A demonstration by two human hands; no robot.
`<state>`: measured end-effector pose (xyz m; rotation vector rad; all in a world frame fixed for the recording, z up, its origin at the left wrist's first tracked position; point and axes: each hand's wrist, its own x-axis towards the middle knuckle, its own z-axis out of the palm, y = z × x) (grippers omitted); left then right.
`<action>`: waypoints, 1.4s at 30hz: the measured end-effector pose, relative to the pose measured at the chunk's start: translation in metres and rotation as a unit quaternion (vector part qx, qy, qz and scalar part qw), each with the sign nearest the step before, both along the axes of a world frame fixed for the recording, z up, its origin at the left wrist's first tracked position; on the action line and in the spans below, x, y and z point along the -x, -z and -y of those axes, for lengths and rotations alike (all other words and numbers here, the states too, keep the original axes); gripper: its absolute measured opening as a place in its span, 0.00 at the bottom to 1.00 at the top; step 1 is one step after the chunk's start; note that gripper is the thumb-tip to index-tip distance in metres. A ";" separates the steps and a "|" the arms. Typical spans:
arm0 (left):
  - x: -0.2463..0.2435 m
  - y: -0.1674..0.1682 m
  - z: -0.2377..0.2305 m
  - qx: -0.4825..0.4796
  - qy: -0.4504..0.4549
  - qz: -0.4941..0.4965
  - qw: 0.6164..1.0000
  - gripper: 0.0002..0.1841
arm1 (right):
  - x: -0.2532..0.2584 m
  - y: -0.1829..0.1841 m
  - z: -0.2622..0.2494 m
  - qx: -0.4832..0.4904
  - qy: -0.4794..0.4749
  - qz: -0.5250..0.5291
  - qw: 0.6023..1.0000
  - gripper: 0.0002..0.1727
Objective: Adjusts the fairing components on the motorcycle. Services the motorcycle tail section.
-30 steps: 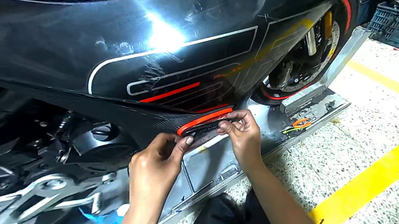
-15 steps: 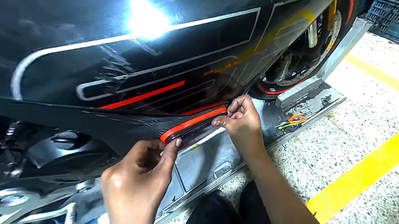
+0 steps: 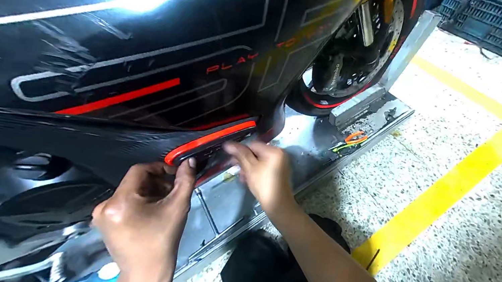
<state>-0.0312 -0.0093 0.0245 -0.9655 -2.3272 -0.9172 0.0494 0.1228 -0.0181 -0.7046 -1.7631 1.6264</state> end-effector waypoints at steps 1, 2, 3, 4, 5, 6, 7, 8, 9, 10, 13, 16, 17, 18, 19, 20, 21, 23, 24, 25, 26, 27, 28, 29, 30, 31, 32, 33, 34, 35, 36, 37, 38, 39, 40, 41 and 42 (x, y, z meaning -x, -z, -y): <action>-0.001 0.000 0.003 0.004 0.004 0.005 1.000 0.19 | 0.006 -0.005 0.000 0.007 -0.006 0.002 1.000 0.20; -0.001 -0.001 0.003 0.008 0.008 0.011 1.000 0.19 | 0.008 -0.007 0.000 0.008 -0.008 0.005 1.000 0.20; -0.002 -0.001 0.002 0.007 0.007 0.016 1.000 0.20 | 0.009 -0.008 -0.002 0.008 -0.010 0.008 1.000 0.21; -0.003 -0.002 0.002 0.007 0.003 0.021 1.000 0.20 | 0.008 -0.009 -0.004 0.017 -0.020 0.010 1.000 0.21; -0.003 -0.002 0.003 0.009 0.002 0.021 1.000 0.20 | 0.008 -0.010 -0.005 0.036 -0.034 0.012 0.999 0.22; -0.001 -0.003 0.004 0.010 0.005 0.015 1.000 0.20 | 0.009 -0.013 -0.008 0.057 -0.046 0.014 0.997 0.22; 0.000 -0.002 0.006 0.009 0.011 0.012 1.000 0.20 | 0.010 -0.016 -0.009 0.069 -0.052 0.015 0.996 0.22; 0.001 -0.002 0.007 0.007 0.020 0.010 1.000 0.20 | 0.009 -0.016 -0.010 0.073 -0.056 0.012 0.996 0.22; 0.001 -0.001 0.008 0.004 0.029 0.011 1.000 0.21 | 0.008 -0.015 -0.010 0.071 -0.057 0.005 0.996 0.23; 0.002 0.000 0.008 -0.001 0.036 0.014 0.999 0.20 | 0.007 -0.013 -0.009 0.062 -0.054 -0.006 0.997 0.23; 0.005 0.003 0.012 -0.016 0.055 0.021 0.998 0.19 | 0.005 -0.009 -0.005 0.027 -0.034 -0.030 0.999 0.24; 0.008 0.006 0.016 -0.040 0.067 0.038 0.996 0.19 | 0.005 -0.009 -0.003 0.001 -0.011 -0.034 0.999 0.21; 0.008 0.007 0.017 -0.046 0.068 0.046 0.996 0.18 | 0.005 -0.009 -0.001 -0.007 0.000 -0.040 0.999 0.21; 0.008 0.009 0.018 -0.051 0.068 0.052 0.995 0.18 | 0.007 -0.008 0.001 -0.011 0.010 -0.049 0.999 0.21; 0.009 0.011 0.019 -0.054 0.069 0.059 0.994 0.17 | 0.008 -0.007 0.001 -0.019 0.014 -0.055 0.998 0.21; 0.008 0.014 0.022 -0.056 0.070 0.063 0.994 0.17 | 0.009 -0.007 0.002 -0.038 0.018 -0.052 0.998 0.21; 0.007 0.017 0.026 -0.058 0.073 0.068 0.993 0.16 | 0.008 -0.007 0.003 -0.062 0.017 -0.049 0.997 0.20; 0.001 0.032 0.042 -0.061 0.085 0.105 0.989 0.13 | -0.001 -0.005 0.008 -0.103 -0.008 -0.033 0.994 0.17; -0.006 0.045 0.055 -0.061 0.099 0.161 0.980 0.12 | -0.010 0.001 0.011 -0.115 -0.026 -0.005 0.993 0.16; -0.016 0.060 0.070 -0.062 0.108 0.261 0.957 0.11 | -0.019 0.013 0.015 -0.126 -0.034 0.034 0.991 0.15; -0.026 0.075 0.086 -0.075 0.101 0.402 0.907 0.11 | -0.026 0.031 0.018 -0.128 -0.035 0.072 0.988 0.14; -0.035 0.091 0.102 -0.112 0.079 0.563 0.815 0.11 | -0.033 0.056 0.022 -0.111 -0.041 0.108 0.987 0.15; -0.042 0.108 0.117 -0.173 0.042 0.701 0.691 0.10 | -0.042 0.081 0.030 -0.088 -0.058 0.148 0.983 0.16; -0.048 0.128 0.131 -0.234 -0.006 0.781 0.579 0.10 | -0.052 0.104 0.040 -0.060 -0.086 0.188 0.976 0.16; -0.054 0.147 0.143 -0.278 -0.041 0.811 0.513 0.10 | -0.062 0.120 0.052 -0.029 -0.119 0.226 0.966 0.15; -0.060 0.163 0.155 -0.309 -0.055 0.814 0.489 0.12 | -0.070 0.136 0.064 -0.019 -0.154 0.247 0.957 0.15; -0.062 0.176 0.164 -0.330 -0.058 0.809 0.482 0.15 | -0.075 0.146 0.074 -0.012 -0.183 0.268 0.946 0.15; -0.061 0.186 0.171 -0.344 -0.056 0.805 0.481 0.16 | -0.077 0.155 0.083 -0.009 -0.203 0.288 0.936 0.14; -0.057 0.195 0.178 -0.350 -0.054 0.797 0.489 0.15 | -0.078 0.162 0.091 -0.015 -0.218 0.306 0.927 0.14; -0.048 0.203 0.183 -0.347 -0.056 0.786 0.508 0.14 | -0.077 0.167 0.095 -0.026 -0.232 0.322 0.917 0.14; -0.035 0.211 0.185 -0.343 -0.067 0.772 0.530 0.14 | -0.077 0.171 0.098 -0.041 -0.251 0.336 0.907 0.13; -0.019 0.220 0.186 -0.341 -0.084 0.760 0.547 0.15 | -0.076 0.173 0.098 -0.061 -0.270 0.355 0.893 0.14; 0.001 0.229 0.186 -0.344 -0.098 0.755 0.550 0.18 | -0.076 0.176 0.096 -0.085 -0.287 0.383 0.874 0.15; 0.022 0.237 0.187 -0.359 -0.109 0.758 0.533 0.23 | -0.077 0.178 0.091 -0.101 -0.304 0.417 0.851 0.16; 0.042 0.245 0.186 -0.381 -0.119 0.764 0.506 0.28 | -0.078 0.180 0.086 -0.112 -0.310 0.446 0.832 0.18; 0.061 0.251 0.186 -0.402 -0.116 0.768 0.485 0.33 | -0.082 0.184 0.079 -0.122 -0.307 0.466 0.821 0.18; 0.076 0.258 0.186 -0.416 -0.106 0.769 0.473 0.38 | -0.087 0.188 0.072 -0.128 -0.294 0.481 0.816 0.19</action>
